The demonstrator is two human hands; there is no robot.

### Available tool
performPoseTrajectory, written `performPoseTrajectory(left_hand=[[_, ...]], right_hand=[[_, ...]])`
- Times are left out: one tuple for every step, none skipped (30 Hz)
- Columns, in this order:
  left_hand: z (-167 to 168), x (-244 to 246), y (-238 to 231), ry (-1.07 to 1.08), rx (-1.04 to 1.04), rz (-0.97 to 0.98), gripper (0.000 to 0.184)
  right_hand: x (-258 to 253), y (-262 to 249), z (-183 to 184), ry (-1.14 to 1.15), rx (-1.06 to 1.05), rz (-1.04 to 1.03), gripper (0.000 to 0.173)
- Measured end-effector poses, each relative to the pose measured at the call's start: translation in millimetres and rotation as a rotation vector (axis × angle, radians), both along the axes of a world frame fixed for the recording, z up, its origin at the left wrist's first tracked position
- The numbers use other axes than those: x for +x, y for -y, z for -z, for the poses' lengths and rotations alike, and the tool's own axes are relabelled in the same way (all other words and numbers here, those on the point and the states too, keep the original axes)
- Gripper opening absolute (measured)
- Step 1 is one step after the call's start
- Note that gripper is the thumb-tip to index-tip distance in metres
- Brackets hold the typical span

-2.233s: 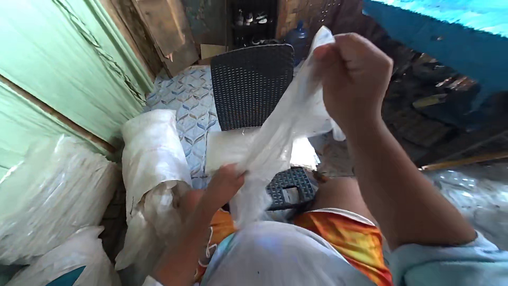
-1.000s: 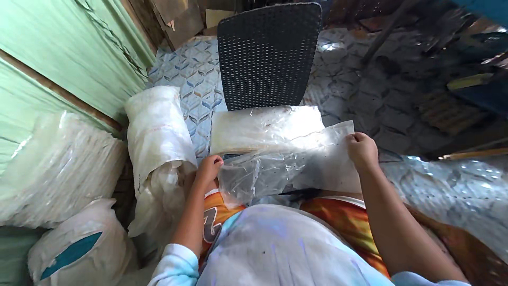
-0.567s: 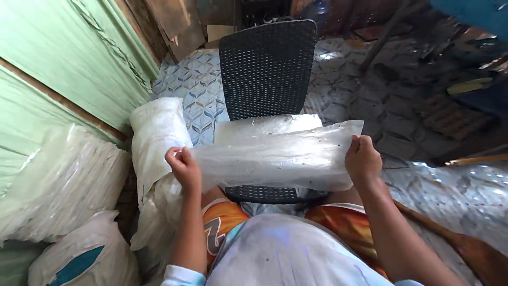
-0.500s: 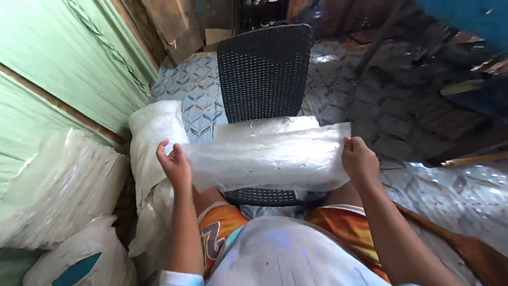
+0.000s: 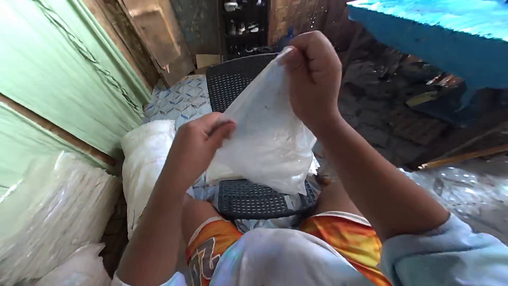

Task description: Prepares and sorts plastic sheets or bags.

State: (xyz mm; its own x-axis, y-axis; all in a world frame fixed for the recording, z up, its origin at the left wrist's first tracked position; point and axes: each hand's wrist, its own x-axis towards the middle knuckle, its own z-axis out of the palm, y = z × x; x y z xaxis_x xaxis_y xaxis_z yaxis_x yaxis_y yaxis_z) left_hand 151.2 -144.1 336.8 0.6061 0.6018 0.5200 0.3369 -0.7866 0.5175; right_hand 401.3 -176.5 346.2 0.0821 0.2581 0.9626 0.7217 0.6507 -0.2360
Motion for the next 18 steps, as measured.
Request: performPoseTrajectory(left_hand=[[-0.9, -8.5, -8.7, -0.034, 0.008, -0.021, 0.024], [-2.9, -16.4, -14.8, -0.028, 0.015, -0.053, 0.027], [-5.6, -22.3, -18.9, 0.011, 0.028, -0.093, 0.029], [-9.1, -25.5, -20.4, 0.074, 0.053, -0.136, 0.03], [-12.9, -26.0, -20.3, 0.15, 0.084, -0.185, 0.03], [-16.4, -24.9, -20.5, 0.22, 0.126, -0.224, 0.031], [-19.6, -22.4, -21.3, 0.267, 0.178, -0.245, 0.032], [-22.0, -19.2, -22.6, 0.276, 0.235, -0.24, 0.033], [-23.0, -16.0, -24.1, 0.256, 0.29, -0.22, 0.034], [-23.3, -12.6, -25.3, 0.229, 0.344, -0.214, 0.037], [-23.6, -10.1, -26.3, 0.213, 0.391, -0.228, 0.04], [-24.9, -8.3, -27.4, 0.224, 0.434, -0.252, 0.043], [-27.0, -6.7, -28.6, 0.269, 0.466, -0.272, 0.045], [-30.3, -5.5, -30.5, 0.34, 0.485, -0.281, 0.045], [-34.5, -4.0, -32.3, 0.418, 0.499, -0.3, 0.044], [-37.9, -1.7, -33.7, 0.486, 0.519, -0.309, 0.043], [-40.7, 1.9, -34.4, 0.53, 0.537, -0.284, 0.041], [-42.6, 7.0, -32.9, 0.539, 0.538, -0.221, 0.04]], right_hand=[[5.9, -3.4, -0.9, 0.008, 0.052, 0.089, 0.023], [9.9, -5.8, 0.8, 0.01, 0.084, 0.161, 0.024], [11.1, -7.6, 3.4, 0.002, 0.093, 0.209, 0.024], [10.7, -8.4, 5.0, -0.015, 0.079, 0.227, 0.025], [10.3, -7.7, 4.2, -0.03, 0.042, 0.207, 0.025], [10.9, -4.4, 0.7, -0.039, -0.03, 0.134, 0.026], [13.2, -0.3, -5.7, -0.037, -0.125, 0.013, 0.03], [16.1, 3.0, -13.3, -0.041, -0.215, -0.102, 0.038], [17.4, 3.9, -18.0, -0.059, -0.252, -0.179, 0.036], [17.8, 3.5, -19.4, -0.062, -0.23, -0.171, 0.026], [18.8, 3.3, -18.7, -0.038, -0.197, -0.084, 0.026], [19.5, 2.8, -18.0, -0.002, -0.154, 0.041, 0.03], [19.6, 3.3, -17.0, 0.031, -0.098, 0.17, 0.033], [19.3, 6.0, -17.8, 0.06, -0.045, 0.278, 0.035], [18.7, 10.8, -21.6, 0.093, -0.004, 0.365, 0.036], [16.8, 19.1, -27.8, 0.136, -0.012, 0.413, 0.039], [12.5, 30.0, -36.1, 0.2, -0.087, 0.399, 0.047], [5.0, 39.4, -45.3, 0.282, -0.199, 0.354, 0.062]])
